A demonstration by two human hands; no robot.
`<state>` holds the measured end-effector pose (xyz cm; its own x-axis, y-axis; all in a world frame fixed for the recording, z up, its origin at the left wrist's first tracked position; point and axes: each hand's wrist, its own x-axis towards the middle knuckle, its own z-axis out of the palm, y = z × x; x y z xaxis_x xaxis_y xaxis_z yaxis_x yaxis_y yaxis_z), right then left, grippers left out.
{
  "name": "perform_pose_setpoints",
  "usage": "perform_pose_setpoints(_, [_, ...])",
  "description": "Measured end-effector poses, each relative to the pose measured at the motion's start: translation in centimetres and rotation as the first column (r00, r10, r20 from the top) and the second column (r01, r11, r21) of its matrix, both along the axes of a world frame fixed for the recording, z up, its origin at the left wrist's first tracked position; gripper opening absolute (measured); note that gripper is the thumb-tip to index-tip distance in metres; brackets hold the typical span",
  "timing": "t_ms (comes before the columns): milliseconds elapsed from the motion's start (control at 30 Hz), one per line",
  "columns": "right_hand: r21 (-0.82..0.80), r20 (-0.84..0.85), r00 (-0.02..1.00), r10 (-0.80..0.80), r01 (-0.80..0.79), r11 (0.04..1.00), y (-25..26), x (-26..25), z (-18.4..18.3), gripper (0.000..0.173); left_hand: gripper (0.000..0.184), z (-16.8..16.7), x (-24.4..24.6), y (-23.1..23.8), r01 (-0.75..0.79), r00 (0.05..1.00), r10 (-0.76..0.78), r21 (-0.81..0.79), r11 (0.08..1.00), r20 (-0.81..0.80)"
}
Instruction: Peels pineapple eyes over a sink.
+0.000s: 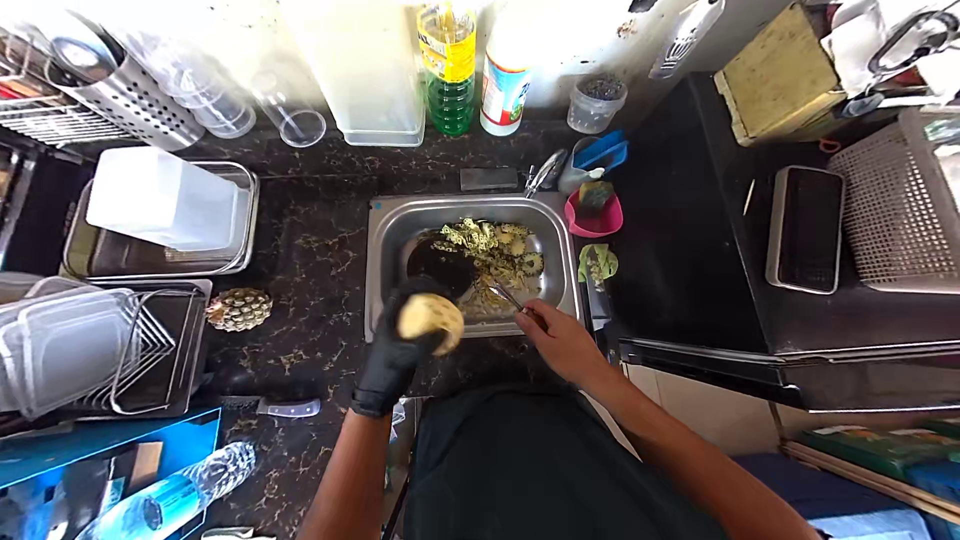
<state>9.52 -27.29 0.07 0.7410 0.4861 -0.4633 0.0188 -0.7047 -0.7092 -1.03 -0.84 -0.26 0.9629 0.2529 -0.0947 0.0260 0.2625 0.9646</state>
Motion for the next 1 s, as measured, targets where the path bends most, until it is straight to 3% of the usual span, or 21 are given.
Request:
perform_pose_setpoints(33, [-0.017, 0.040, 0.999, 0.006, -0.006, 1.000, 0.2, -0.1, 0.4, 0.048, 0.075, 0.6, 0.2, -1.0, 0.135, 0.990, -0.121, 0.230, 0.964, -0.074])
perform_pose_setpoints(100, [-0.049, 0.150, 0.988, 0.020, -0.013, 0.999, 0.7, -0.5, 0.9, 0.049, 0.085, 0.9, 0.6, -3.4, 0.307, 0.951, -0.254, 0.433, 0.848, -0.177])
perform_pose_setpoints(233, [-0.102, 0.290, 0.955, 0.055, -0.026, 0.994, 1.2, -1.0, 1.4, 0.047, 0.092, -0.8, 1.1, -5.4, 0.350, 0.934, -0.277, 0.433, 0.830, -0.224])
perform_pose_setpoints(433, [-0.170, 0.380, 0.921, 0.086, -0.022, 0.985, 1.2, -1.4, 1.6, 0.046, 0.086, -0.7, 1.4, -5.6, 0.311, 0.946, -0.239, 0.397, 0.864, -0.220])
perform_pose_setpoints(567, [-0.174, 0.321, 0.939, 0.125, -0.071, 0.982, 1.2, -1.2, 1.8, 0.047, 0.102, -0.9, 1.3, -5.7, 0.368, 0.920, -0.288, 0.333, 0.868, -0.265])
perform_pose_setpoints(700, [-0.215, 0.377, 0.915, 0.141, -0.061, 0.975, 0.9, -1.5, 1.8, 0.047, 0.123, -1.1, 1.0, -5.8, 0.250, 0.942, -0.189, 0.205, 0.946, -0.276])
perform_pose_setpoints(833, [-0.257, 0.523, 0.838, 0.155, -0.019, 0.966, 0.9, -1.6, 1.6, 0.037, 0.106, -0.8, 0.9, -5.9, 0.371, 0.924, -0.307, 0.345, 0.862, -0.228])
perform_pose_setpoints(900, [-0.267, 0.583, 0.793, 0.173, -0.014, 0.964, 1.1, -1.6, 1.7, 0.033, 0.111, -0.6, 0.9, -6.3, 0.438, 0.897, -0.367, 0.390, 0.810, -0.245])
perform_pose_setpoints(1000, [-0.270, 0.629, 0.758, 0.172, 0.005, 0.963, 0.9, -1.6, 1.9, 0.033, 0.117, -0.9, 1.0, -6.2, 0.340, 0.912, -0.246, 0.270, 0.901, -0.328])
